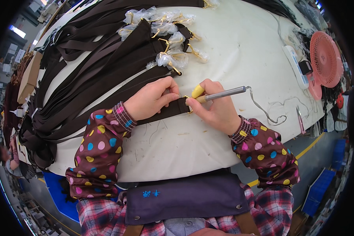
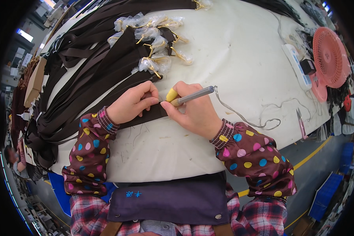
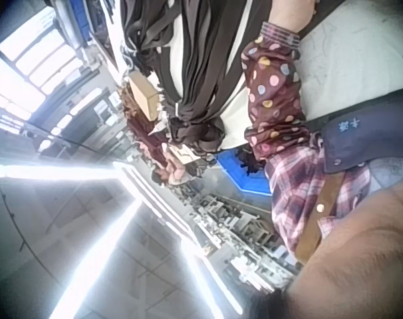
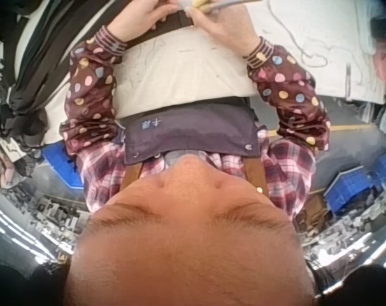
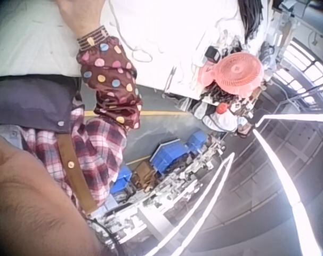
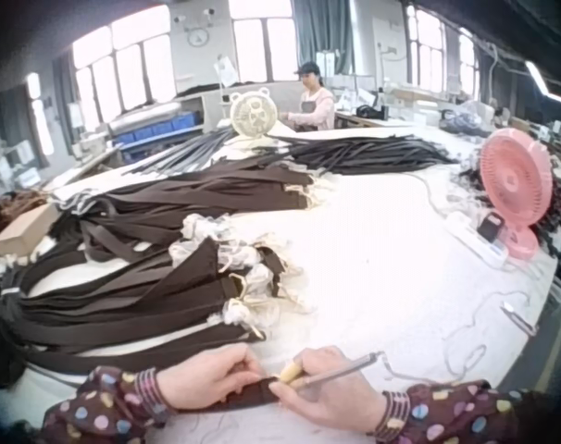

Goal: The person uses a yellow-handled awl to stitch a brown fabric strap to a gold metal D-ring. They repeatedly pierce the fabric and pull the thread through, securing the hardware to the strap. The person works on multiple straps in sequence, moving each completed unit aside.

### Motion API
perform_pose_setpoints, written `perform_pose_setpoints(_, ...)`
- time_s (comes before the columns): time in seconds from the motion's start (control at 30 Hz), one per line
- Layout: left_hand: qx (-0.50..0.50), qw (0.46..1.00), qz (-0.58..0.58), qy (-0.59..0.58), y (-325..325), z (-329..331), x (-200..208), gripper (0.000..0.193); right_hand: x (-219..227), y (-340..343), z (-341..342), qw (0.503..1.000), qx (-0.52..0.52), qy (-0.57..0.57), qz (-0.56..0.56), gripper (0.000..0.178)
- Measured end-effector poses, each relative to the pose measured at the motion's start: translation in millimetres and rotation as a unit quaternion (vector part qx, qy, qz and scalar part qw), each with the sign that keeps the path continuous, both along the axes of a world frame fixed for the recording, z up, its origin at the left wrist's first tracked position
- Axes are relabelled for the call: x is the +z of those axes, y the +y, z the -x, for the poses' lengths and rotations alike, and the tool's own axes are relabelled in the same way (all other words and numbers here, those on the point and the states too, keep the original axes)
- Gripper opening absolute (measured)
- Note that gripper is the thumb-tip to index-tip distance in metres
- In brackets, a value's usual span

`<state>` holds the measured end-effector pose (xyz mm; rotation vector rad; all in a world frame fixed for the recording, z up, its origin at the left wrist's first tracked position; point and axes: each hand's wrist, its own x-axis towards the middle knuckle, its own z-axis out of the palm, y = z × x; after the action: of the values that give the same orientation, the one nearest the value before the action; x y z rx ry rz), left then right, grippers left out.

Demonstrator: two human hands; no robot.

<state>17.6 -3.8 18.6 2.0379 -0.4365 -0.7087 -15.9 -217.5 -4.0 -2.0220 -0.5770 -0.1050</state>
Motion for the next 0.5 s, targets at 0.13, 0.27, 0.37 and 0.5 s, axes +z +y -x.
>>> perform_pose_setpoints(0.13,0.004,1.0,0.019,-0.002,4.2,-0.8,-5.5,0.01,2.9,3.8,-4.0,1.0,0.004,-0.001,0.008,0.022)
perform_pose_setpoints(0.27,0.006,1.0,0.016,0.001,3.7,-0.8,-4.5,0.012,-10.3,6.3,-8.8,1.0,0.006,-0.005,-0.016,0.024)
perform_pose_setpoints(0.37,0.003,1.0,0.015,0.0,2.9,-0.4,-4.4,0.008,-10.2,9.1,-9.4,1.0,-0.008,-0.009,-0.026,0.026)
perform_pose_setpoints(0.5,0.003,1.0,0.017,-0.007,2.5,0.0,-5.0,0.008,-9.7,6.4,-9.4,0.999,0.005,-0.034,0.013,0.024)
